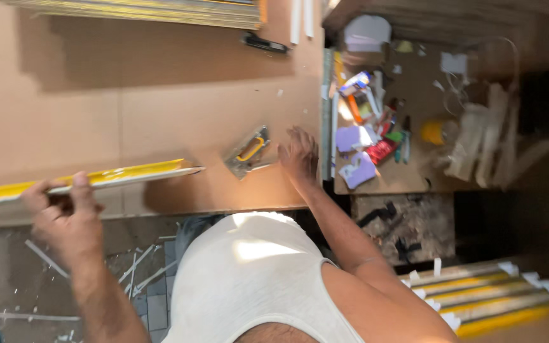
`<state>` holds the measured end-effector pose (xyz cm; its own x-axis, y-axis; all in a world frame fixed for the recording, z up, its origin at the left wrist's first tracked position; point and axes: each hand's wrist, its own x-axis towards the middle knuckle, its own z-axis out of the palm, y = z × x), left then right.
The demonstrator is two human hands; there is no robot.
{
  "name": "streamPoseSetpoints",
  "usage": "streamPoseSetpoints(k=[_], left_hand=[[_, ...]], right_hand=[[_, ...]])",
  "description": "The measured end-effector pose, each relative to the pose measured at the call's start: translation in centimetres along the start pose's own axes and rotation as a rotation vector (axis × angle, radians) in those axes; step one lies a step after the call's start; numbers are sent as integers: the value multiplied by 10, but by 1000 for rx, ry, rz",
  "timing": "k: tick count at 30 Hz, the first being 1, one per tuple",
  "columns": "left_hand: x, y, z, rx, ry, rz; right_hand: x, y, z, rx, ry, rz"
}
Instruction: The person applies yellow tape to a rectangular frame on a workbench, cuts the tape with a utility knife, and then uses a staple gun to attach white foam strips to the frame edges. The person repeats this process for multiple frames.
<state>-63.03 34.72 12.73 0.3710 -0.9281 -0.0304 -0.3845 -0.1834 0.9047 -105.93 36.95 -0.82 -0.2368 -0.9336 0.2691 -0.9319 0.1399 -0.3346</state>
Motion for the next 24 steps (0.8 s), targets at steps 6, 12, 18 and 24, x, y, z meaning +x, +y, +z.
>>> streamPoseSetpoints(k=[6, 12, 18, 24], left_hand=[[-19, 2, 11, 317, 45, 361], [-12, 50, 13, 620, 0, 545], [22, 93, 11, 584, -365, 842], [63, 85, 30, 384, -651, 1006]], right_hand=[[-8, 130, -32, -337, 88, 362], [-12, 175, -31, -160, -88, 411], [10, 136, -48, -338, -17, 405], [18, -38, -53, 434, 378, 309]])
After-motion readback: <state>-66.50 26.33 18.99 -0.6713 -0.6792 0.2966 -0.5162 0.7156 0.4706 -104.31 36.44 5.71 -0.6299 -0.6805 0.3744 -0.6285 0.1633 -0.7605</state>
